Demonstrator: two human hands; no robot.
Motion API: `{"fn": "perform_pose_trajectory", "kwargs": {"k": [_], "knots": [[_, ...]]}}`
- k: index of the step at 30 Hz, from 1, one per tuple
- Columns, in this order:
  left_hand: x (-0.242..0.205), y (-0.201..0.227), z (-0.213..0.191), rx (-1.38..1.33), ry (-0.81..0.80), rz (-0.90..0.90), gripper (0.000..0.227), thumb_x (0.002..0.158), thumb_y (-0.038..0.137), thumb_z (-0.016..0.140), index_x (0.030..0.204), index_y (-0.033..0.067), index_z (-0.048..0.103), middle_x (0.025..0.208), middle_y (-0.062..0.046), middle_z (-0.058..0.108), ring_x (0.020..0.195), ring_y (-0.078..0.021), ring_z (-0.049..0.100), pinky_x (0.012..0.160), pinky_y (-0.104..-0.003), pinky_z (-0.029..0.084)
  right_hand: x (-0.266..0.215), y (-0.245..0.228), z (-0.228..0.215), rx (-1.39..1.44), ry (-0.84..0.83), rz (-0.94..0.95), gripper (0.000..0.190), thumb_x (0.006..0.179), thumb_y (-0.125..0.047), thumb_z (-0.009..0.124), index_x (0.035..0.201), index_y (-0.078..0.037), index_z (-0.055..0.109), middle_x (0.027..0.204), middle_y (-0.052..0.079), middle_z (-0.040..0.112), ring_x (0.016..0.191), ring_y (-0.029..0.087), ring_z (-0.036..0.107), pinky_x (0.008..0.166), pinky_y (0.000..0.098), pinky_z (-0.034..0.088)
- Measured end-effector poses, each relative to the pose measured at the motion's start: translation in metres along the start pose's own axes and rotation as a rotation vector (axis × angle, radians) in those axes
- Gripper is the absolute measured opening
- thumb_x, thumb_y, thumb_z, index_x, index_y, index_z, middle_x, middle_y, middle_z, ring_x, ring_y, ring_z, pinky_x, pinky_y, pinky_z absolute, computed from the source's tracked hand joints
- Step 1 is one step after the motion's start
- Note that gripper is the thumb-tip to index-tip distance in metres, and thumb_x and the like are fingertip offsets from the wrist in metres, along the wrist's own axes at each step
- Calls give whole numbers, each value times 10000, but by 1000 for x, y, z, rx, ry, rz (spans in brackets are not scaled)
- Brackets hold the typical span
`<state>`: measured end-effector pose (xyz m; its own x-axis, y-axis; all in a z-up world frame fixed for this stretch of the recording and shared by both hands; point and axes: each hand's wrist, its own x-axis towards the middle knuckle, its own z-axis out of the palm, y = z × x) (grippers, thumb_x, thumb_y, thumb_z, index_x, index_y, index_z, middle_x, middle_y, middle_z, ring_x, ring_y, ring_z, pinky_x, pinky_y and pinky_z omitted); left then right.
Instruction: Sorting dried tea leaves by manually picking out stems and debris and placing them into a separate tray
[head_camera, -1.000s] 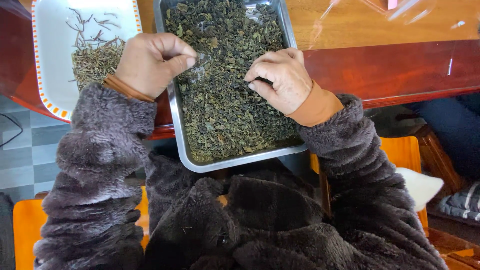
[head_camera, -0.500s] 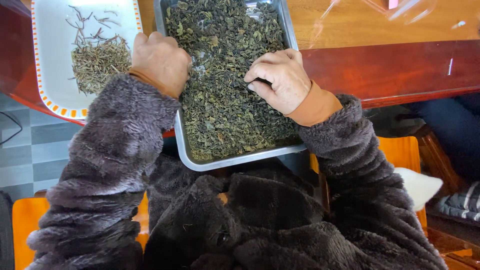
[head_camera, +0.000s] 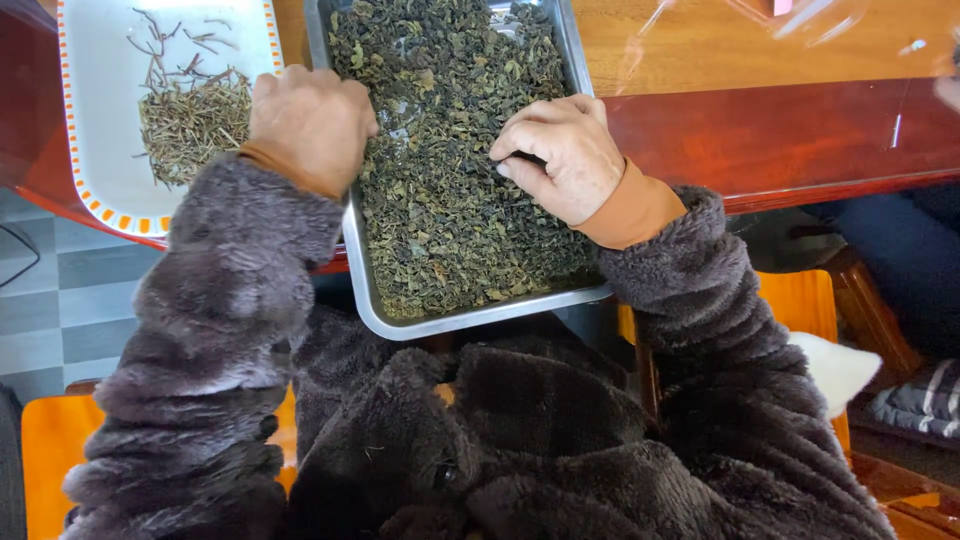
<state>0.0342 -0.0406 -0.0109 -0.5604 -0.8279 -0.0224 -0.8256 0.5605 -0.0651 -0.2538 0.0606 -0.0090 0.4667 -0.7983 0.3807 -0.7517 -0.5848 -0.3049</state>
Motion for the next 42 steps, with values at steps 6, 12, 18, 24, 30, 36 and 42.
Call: {"fn": "perform_pose_trajectory", "kwargs": {"k": [6,12,18,24,30,36,42], "knots": [[-37,-24,-3,-661,413,99,93,1069,98,681,982,65,678,874,-84,694,793,-292,657,700,-473,514,10,-8,-8,-26,-28,9,108,938,-129,783,1000,-206,742,1075,-43,735,1060,195,681,1025,501,315],[-70,9,-8,-933,496,100,140,1067,-16,690,933,25,676,878,-94,711,776,-184,697,745,-327,649,51,-22,-4,-77,-80,-50,65,1002,-198,725,942,-217,736,1039,-21,733,1024,232,663,1029,536,328],[-74,3,16,-1012,671,1,105,1013,-6,811,1065,67,757,955,-37,768,754,-92,636,732,-250,542,111,-34,47,-73,-232,-106,94,943,-175,762,860,-211,737,854,-34,638,897,233,611,990,517,343],[-81,4,17,-1055,654,-36,195,992,-15,773,1126,97,686,945,-35,764,782,-88,669,736,-250,547,130,-18,97,-157,-272,-118,91,865,-243,761,953,-228,747,888,8,581,908,312,614,878,502,347],[-83,4,20,-1106,659,-43,166,999,-1,752,1124,88,690,972,-43,766,867,-89,709,768,-230,563,128,-14,106,-250,-195,-213,58,841,-233,739,848,-211,685,839,6,549,823,310,590,808,489,343],[-85,3,21,-1094,675,-43,166,995,-7,766,1118,82,700,967,-37,757,829,-84,680,738,-233,553,123,-20,94,-175,-138,-277,61,904,-184,710,851,-215,708,852,6,550,796,284,580,817,474,340],[-86,4,18,-1014,686,8,158,998,-8,779,1134,61,738,1007,-67,780,778,-106,683,737,-257,577,118,-32,58,17,-248,-79,91,937,-84,709,920,-169,683,916,-5,622,907,232,618,958,530,379]]}}
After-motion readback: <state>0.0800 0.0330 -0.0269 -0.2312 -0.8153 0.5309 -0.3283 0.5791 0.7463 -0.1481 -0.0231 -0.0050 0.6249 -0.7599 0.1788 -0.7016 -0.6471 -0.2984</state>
